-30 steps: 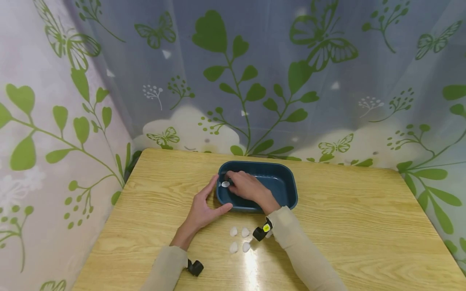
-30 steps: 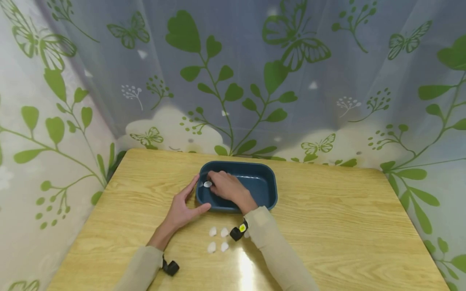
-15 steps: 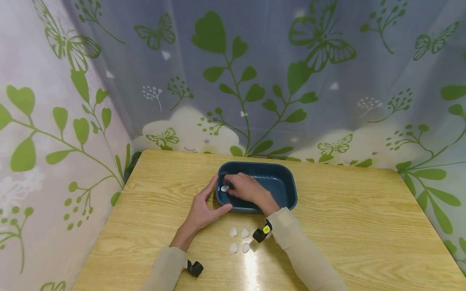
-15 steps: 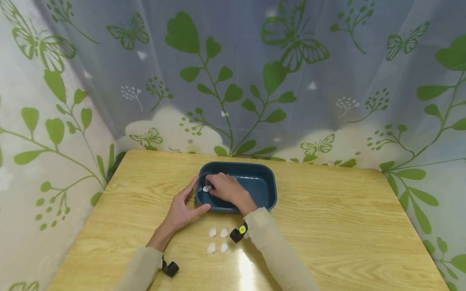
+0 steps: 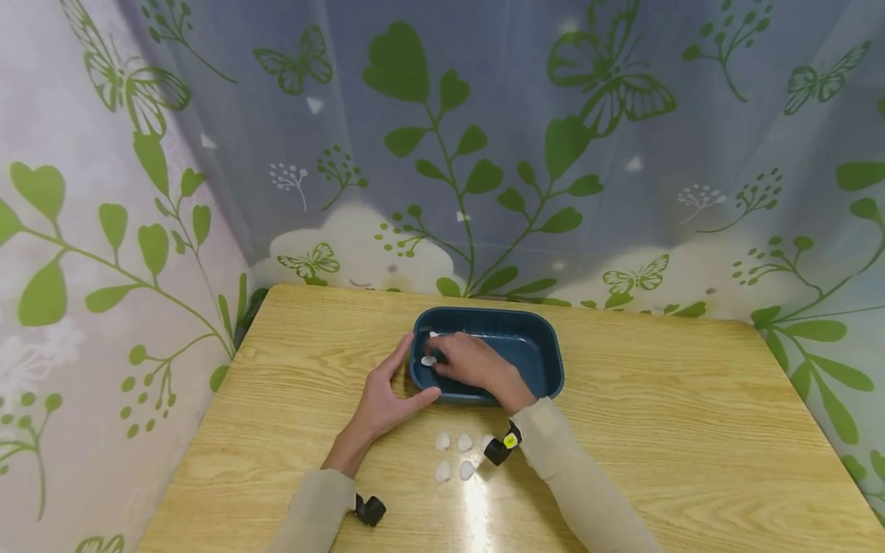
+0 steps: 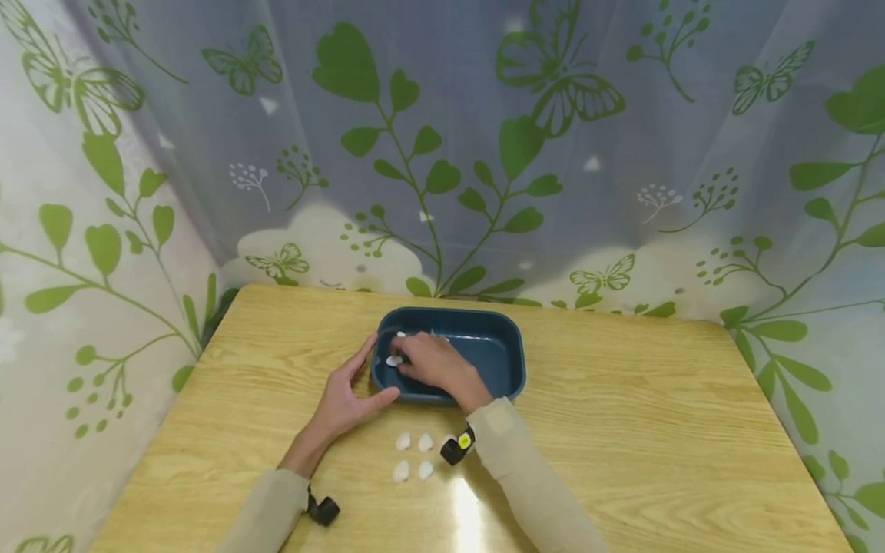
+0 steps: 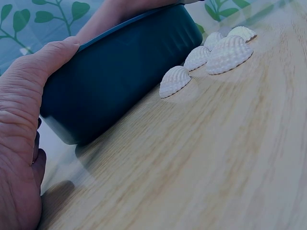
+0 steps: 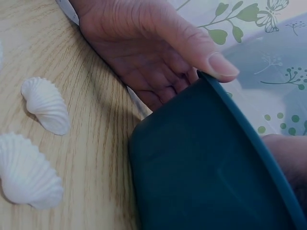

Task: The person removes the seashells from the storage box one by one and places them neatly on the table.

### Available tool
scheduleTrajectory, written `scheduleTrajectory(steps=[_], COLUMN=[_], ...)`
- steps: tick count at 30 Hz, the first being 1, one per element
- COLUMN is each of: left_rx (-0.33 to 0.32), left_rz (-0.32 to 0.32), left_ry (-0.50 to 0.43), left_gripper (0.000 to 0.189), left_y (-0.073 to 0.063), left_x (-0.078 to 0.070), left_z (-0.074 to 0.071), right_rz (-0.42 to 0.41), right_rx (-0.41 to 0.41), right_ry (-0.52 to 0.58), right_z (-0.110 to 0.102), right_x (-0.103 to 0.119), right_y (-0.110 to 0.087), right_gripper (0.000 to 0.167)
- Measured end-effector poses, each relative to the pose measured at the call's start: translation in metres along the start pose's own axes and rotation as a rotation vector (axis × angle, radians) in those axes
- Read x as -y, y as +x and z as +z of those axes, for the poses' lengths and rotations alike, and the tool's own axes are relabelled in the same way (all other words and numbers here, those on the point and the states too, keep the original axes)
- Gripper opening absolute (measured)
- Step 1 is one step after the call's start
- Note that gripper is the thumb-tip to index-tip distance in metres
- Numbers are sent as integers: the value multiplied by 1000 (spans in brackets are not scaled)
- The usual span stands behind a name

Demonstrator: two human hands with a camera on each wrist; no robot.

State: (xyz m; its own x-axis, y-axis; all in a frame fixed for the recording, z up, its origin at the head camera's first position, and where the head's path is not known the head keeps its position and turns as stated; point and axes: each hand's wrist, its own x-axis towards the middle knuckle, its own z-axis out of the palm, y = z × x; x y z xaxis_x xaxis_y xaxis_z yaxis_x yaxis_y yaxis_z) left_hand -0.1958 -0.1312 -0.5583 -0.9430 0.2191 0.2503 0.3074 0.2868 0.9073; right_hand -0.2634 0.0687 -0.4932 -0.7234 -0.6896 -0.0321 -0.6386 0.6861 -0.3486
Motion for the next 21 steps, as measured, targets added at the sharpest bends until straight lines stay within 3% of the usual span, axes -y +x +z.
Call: scheduleTrajectory(steps=[9,21], left_rx=[-5,1], left_rz=[5,-10], left_ry=[-14,9], left_gripper=[98,98], left_y=[-1,-2], left_x=[-1,-2], left_z=[-1,0], right_rz=[31,57], right_rx=[50,67], right_ry=[42,124], right_z=[0,-8], right_x=[-2,-4], right_y=[-8,-35], right_gripper=[18,18])
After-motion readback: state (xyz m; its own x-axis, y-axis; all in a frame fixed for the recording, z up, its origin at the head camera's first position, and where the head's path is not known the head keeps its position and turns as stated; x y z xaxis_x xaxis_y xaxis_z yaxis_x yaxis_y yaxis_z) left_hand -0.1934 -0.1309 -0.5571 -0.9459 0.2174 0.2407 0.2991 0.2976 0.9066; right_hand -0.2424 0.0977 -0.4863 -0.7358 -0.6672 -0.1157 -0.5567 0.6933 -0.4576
